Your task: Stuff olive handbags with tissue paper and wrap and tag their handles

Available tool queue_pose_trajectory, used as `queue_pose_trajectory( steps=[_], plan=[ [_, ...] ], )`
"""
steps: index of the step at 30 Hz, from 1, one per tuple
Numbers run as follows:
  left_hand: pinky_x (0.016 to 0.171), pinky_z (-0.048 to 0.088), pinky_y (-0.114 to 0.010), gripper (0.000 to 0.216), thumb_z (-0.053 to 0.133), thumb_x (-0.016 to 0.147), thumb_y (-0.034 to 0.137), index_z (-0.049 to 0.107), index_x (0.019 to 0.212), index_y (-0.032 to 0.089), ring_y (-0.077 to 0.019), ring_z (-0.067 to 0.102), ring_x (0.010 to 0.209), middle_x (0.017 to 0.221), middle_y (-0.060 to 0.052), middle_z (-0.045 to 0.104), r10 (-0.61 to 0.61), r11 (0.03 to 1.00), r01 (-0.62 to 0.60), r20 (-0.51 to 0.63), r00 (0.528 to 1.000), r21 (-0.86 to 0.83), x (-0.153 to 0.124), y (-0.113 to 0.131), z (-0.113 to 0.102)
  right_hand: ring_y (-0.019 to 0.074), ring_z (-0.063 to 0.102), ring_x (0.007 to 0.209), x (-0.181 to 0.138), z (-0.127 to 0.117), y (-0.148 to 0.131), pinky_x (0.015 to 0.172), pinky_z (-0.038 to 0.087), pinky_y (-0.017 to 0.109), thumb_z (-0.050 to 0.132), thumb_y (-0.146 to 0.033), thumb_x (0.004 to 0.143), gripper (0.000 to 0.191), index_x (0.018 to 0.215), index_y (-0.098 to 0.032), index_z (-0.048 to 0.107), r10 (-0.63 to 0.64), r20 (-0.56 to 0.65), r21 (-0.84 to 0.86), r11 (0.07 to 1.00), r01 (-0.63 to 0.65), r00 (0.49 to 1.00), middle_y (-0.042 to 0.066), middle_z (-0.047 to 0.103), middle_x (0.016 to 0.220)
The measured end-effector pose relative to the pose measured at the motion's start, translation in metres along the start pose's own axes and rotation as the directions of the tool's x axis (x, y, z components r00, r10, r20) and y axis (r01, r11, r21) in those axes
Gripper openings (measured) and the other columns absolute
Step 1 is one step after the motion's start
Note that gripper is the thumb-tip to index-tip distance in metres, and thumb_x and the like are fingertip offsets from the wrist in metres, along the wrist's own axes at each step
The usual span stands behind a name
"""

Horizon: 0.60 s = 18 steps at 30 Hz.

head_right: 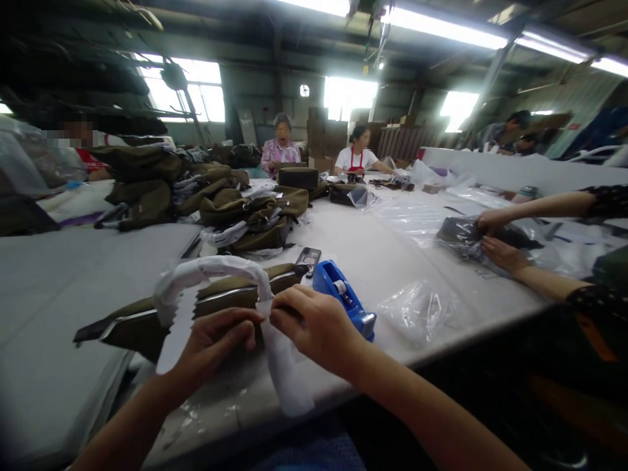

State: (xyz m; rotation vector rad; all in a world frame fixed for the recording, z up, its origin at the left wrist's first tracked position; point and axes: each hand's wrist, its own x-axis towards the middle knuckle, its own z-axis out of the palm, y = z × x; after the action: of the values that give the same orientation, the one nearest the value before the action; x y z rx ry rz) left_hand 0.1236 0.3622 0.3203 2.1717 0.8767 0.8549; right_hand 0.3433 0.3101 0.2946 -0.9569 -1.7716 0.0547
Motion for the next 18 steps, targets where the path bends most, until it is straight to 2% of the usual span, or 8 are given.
queue_pose_trajectory(
  steps=[4,7,9,13,15,18],
  plan=[
    [0.066,0.052,-0.027,0.028,0.066,0.087,0.046,0.078,0.094,0.021,-0.0205,0.066,0.069,0.077,-0.004,0.074,-0.099,0.988,0.095,0.025,0.995,0.118,-0.022,-0.009,-0.029,0.0144,0.064,0.079,-0.011,0.006,0.007,0.076,0.048,0.024,0.065,-0.027,0.096,0.005,0.093,-0.024,0.066,0.087,-0.008,-0.036,0.996,-0.087,0.996,-0.001,0.069,0.09],
    [0.064,0.05,-0.025,0.024,0.064,0.088,0.041,0.078,0.089,0.021,-0.0173,0.063,0.065,0.076,-0.001,0.074,-0.15,0.961,0.15,-0.015,0.989,0.231,-0.041,-0.012,-0.049,0.0169,0.067,0.079,-0.024,0.016,0.007,0.072,0.05,0.026,0.063,-0.023,0.096,0.005,0.096,-0.023,0.068,0.108,0.098,-0.105,0.99,-0.097,0.989,0.001,0.071,0.09],
    [0.068,0.049,-0.023,0.022,0.063,0.09,0.038,0.077,0.089,0.022,-0.0161,0.064,0.068,0.078,0.001,0.075,-0.129,0.943,0.139,-0.053,0.99,0.302,-0.05,-0.011,-0.055,0.0197,0.071,0.086,-0.031,0.029,0.001,0.076,0.054,0.028,0.06,-0.021,0.097,0.013,0.107,-0.022,0.069,0.033,0.122,-0.139,0.99,-0.016,0.992,0.003,0.074,0.099],
    [0.074,0.049,-0.021,0.015,0.066,0.09,0.032,0.078,0.09,0.023,-0.0152,0.069,0.078,0.084,0.002,0.077,0.009,0.932,0.027,-0.098,0.995,0.36,-0.058,-0.007,-0.046,0.0213,0.071,0.106,-0.032,0.063,-0.022,0.093,0.056,0.028,0.057,-0.02,0.099,0.027,0.125,-0.017,0.066,-0.174,-0.039,-0.045,0.984,0.172,0.984,0.009,0.073,0.117],
    [0.076,0.049,-0.02,0.012,0.067,0.09,0.029,0.078,0.093,0.024,-0.0148,0.071,0.08,0.087,0.002,0.078,0.076,0.932,-0.032,-0.108,0.991,0.362,-0.06,-0.005,-0.039,0.0184,0.075,0.094,-0.026,0.077,-0.031,0.087,0.057,0.024,0.06,-0.02,0.098,0.024,0.119,-0.017,0.069,-0.17,-0.073,0.078,0.981,0.175,0.983,0.008,0.077,0.11],
    [0.075,0.05,-0.019,0.012,0.067,0.091,0.029,0.078,0.091,0.024,-0.0141,0.072,0.08,0.088,0.002,0.079,0.124,0.926,-0.072,-0.118,0.985,0.371,-0.065,-0.002,-0.039,0.012,0.07,0.056,-0.016,0.089,-0.033,0.061,0.057,0.017,0.064,-0.022,0.094,0.012,0.098,-0.02,0.076,0.005,-0.002,0.295,0.955,-0.004,1.0,0.001,0.078,0.079]
  ],
)
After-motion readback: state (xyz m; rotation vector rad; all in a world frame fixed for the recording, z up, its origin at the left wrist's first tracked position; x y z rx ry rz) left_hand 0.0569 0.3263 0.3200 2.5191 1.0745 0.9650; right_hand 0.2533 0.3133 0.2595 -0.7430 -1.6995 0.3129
